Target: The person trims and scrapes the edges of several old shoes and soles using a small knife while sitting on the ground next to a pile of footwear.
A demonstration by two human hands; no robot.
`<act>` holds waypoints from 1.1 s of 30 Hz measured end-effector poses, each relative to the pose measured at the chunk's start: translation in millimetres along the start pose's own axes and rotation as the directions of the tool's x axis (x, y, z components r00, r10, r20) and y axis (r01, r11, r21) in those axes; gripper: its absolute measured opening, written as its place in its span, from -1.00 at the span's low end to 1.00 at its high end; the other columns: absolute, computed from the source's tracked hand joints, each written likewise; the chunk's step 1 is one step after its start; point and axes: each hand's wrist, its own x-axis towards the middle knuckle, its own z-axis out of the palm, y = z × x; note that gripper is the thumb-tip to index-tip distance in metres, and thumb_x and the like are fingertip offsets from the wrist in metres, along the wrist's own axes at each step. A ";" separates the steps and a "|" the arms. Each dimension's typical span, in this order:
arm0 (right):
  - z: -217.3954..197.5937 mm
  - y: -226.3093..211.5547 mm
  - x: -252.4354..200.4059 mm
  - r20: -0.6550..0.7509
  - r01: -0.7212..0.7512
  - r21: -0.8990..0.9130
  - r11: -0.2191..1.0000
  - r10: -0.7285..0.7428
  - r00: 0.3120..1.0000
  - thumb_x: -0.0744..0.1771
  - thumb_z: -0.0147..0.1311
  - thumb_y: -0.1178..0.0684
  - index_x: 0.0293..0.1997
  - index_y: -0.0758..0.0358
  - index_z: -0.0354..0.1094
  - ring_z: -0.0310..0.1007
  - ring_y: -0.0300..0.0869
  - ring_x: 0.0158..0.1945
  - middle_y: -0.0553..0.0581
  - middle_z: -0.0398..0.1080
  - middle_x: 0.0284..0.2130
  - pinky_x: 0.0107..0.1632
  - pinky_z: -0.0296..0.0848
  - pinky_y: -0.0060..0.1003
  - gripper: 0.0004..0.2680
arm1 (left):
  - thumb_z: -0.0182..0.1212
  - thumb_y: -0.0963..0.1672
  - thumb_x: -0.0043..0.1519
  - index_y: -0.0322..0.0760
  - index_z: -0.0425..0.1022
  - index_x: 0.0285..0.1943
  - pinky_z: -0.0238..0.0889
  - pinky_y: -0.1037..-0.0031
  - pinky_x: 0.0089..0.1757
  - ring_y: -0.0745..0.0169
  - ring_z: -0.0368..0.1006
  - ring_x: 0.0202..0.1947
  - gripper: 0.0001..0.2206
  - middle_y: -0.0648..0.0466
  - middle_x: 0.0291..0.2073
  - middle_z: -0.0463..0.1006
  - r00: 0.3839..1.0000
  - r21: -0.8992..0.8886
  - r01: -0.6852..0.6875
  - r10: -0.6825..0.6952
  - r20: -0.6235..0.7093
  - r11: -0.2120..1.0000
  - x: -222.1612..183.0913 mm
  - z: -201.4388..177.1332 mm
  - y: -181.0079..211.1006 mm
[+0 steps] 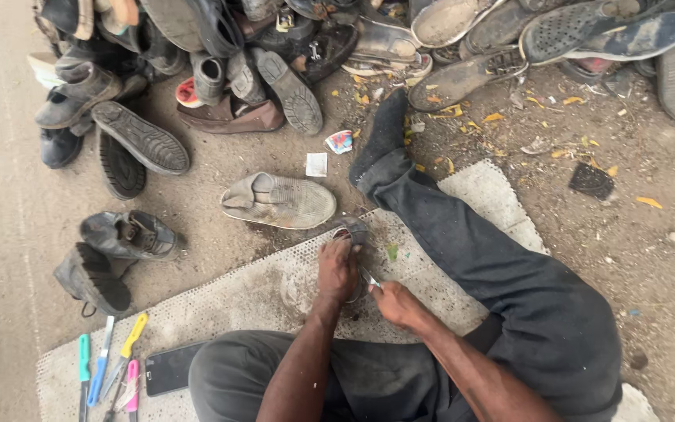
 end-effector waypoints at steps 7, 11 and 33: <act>7.8 23.8 -20.7 -0.098 0.120 -0.308 0.944 -0.157 0.983 0.42 -0.19 -0.19 -0.17 0.37 0.40 0.56 0.21 -0.23 0.42 0.48 -0.38 -0.11 0.45 0.11 -0.64 | 0.18 -0.13 0.29 -0.29 0.48 -0.18 0.17 0.11 -0.02 -0.12 0.43 -0.17 -0.89 -0.07 -0.28 0.53 0.988 -0.071 0.125 -0.117 0.101 0.990 3.5 -8.3 3.6; 12.9 4.1 -6.1 -0.165 0.168 -0.368 0.914 -0.242 0.956 0.43 -0.20 -0.18 -0.19 0.36 0.42 0.50 0.29 -0.15 0.43 0.49 -0.30 -0.08 0.43 0.14 -0.64 | 0.16 -0.14 0.31 -0.29 0.47 -0.19 0.17 0.12 -0.02 -0.13 0.42 -0.16 -0.90 -0.08 -0.28 0.53 0.984 -0.128 0.107 -0.086 0.156 0.986 7.8 -14.8 -2.0; 35.4 32.6 -6.0 -0.146 0.380 -0.123 0.917 -0.395 0.907 0.41 -0.13 -0.12 -0.19 0.39 0.38 0.45 -0.09 -0.46 0.18 0.38 -0.55 -0.31 0.39 -0.02 -0.70 | 0.12 -0.12 0.33 -0.28 0.45 -0.24 0.17 0.08 -0.08 -0.23 0.40 -0.19 -0.86 -0.12 -0.31 0.51 0.982 -0.066 0.190 -0.189 0.029 0.980 7.6 -6.6 5.9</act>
